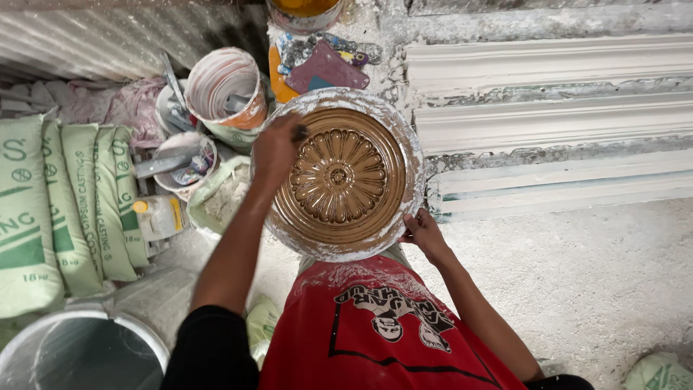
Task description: The person brushes a decorative rosette mold, mixes a plaster slurry in a bowl using water from a pink cup and gypsum powder scooped from a bag, then pours and spreads the slurry over the mold by hand and rinses their hands in a bucket of water.
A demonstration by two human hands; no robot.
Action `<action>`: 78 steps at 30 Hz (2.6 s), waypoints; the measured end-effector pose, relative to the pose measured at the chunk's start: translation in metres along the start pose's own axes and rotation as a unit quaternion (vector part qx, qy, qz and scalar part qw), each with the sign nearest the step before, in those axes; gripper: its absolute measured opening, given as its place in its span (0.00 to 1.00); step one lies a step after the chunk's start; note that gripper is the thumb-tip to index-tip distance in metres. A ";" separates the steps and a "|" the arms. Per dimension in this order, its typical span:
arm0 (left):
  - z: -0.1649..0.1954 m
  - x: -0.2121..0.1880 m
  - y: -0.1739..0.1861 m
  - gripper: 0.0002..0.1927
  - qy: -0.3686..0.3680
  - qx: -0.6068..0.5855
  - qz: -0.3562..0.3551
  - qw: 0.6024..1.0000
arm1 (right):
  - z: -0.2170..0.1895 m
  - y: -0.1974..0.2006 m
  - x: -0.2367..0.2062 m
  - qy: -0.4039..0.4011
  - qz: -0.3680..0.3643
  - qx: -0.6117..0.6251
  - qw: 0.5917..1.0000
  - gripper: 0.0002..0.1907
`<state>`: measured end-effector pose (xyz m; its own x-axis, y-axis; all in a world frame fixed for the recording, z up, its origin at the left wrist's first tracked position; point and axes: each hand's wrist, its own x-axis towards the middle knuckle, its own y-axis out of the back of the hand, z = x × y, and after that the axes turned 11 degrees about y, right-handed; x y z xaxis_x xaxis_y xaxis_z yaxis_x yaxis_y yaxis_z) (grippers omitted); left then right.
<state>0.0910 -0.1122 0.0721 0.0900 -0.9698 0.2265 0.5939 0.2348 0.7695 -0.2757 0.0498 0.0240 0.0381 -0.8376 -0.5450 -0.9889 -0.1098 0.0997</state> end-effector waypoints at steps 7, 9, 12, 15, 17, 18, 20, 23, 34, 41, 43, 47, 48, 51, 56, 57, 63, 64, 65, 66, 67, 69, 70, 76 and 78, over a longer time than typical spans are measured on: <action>0.118 -0.002 -0.085 0.24 -0.128 -0.069 -0.104 0.984 | -0.003 0.001 -0.004 0.001 0.009 -0.011 1.000 0.18; 0.138 -0.026 -0.083 0.21 -0.165 -0.085 -0.224 0.957 | -0.004 0.000 -0.004 -0.003 0.009 -0.010 1.000 0.20; 0.146 -0.073 -0.061 0.13 -0.181 -0.179 -0.380 0.889 | -0.004 -0.002 -0.005 -0.015 0.005 0.008 1.000 0.17; 0.115 -0.092 -0.026 0.17 -0.137 -0.219 -0.468 0.845 | -0.003 -0.004 -0.005 -0.013 0.008 0.029 0.999 0.18; 0.092 -0.094 -0.005 0.19 0.042 -0.118 -0.613 0.780 | -0.002 -0.004 -0.005 -0.021 0.008 0.005 1.000 0.18; 0.083 -0.090 0.002 0.19 0.094 -0.031 -0.649 0.754 | -0.002 -0.003 -0.005 -0.025 0.008 -0.007 1.000 0.18; 0.055 -0.070 0.023 0.18 0.029 -0.055 -0.621 0.781 | -0.003 -0.001 -0.005 -0.022 -0.002 -0.007 1.000 0.18; 0.018 -0.028 0.058 0.16 0.160 0.022 -0.605 0.780 | -0.005 0.002 -0.002 -0.017 -0.006 -0.006 1.000 0.21; 0.038 0.033 0.053 0.15 0.130 -0.182 -0.088 0.971 | -0.017 0.006 -0.007 -0.061 -0.028 -0.003 0.998 0.22; 0.029 0.113 0.000 0.23 0.263 -0.413 -0.047 0.870 | -0.054 0.024 -0.037 -0.158 -0.064 -0.147 0.974 0.26; 0.029 0.145 -0.011 0.20 0.335 -0.558 -0.093 0.754 | -0.062 0.027 -0.040 -0.144 -0.036 -0.159 0.976 0.26; 0.033 0.204 -0.025 0.15 0.363 -0.685 -0.121 0.620 | -0.068 0.024 -0.037 -0.057 0.030 -0.161 0.985 0.22; 0.036 0.216 -0.030 0.15 0.340 -0.693 -0.122 0.624 | -0.068 0.022 -0.035 -0.033 0.046 -0.172 0.983 0.21; 0.044 0.255 -0.048 0.16 0.302 -0.702 -0.128 0.632 | -0.065 0.010 -0.025 0.016 0.084 -0.105 0.991 0.19; 0.052 0.302 -0.081 0.16 0.373 -0.632 -0.111 0.670 | -0.060 -0.009 -0.017 0.016 0.085 -0.054 0.995 0.15; 0.051 0.307 -0.086 0.16 0.382 -0.633 -0.108 0.664 | -0.061 -0.009 -0.017 0.013 0.085 -0.045 0.995 0.14; 0.041 0.308 -0.097 0.22 0.419 -0.516 -0.088 0.742 | -0.074 0.005 -0.013 0.032 0.149 -0.033 0.988 0.20; 0.035 0.297 -0.096 0.26 0.385 -0.529 -0.067 0.753 | -0.075 0.008 -0.010 0.035 0.162 -0.023 0.986 0.21; 0.025 0.284 -0.095 0.32 0.350 -0.540 -0.043 0.764 | -0.075 0.011 -0.005 0.041 0.170 -0.014 0.985 0.23; 0.012 0.262 -0.092 0.31 0.288 -0.518 -0.007 0.805 | -0.076 0.013 0.004 0.050 0.175 -0.004 0.983 0.25; -0.003 0.230 -0.089 0.30 0.227 -0.489 0.027 0.842 | -0.075 0.013 0.015 0.061 0.169 -0.016 0.984 0.23; -0.054 0.182 -0.076 0.27 0.227 -0.473 0.082 0.848 | -0.077 0.012 0.034 0.081 0.164 -0.037 0.983 0.21; -0.087 0.160 -0.067 0.23 0.247 -0.443 0.128 0.852 | -0.079 0.010 0.042 0.090 0.149 -0.047 0.984 0.19; -0.241 0.092 -0.047 0.33 0.545 -0.078 0.240 0.800 | -0.112 -0.042 0.086 0.131 0.044 -0.097 0.986 0.22; -0.260 0.092 -0.063 0.45 0.729 -0.389 0.052 0.561 | -0.118 -0.063 0.093 0.119 0.016 -0.088 0.989 0.24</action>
<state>0.2703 -0.2336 -0.1108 0.3789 -0.1100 -0.9189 0.6429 0.7455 0.1759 -0.1928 -0.0844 0.0652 0.0606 -0.9421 -0.3297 -0.9508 -0.1551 0.2682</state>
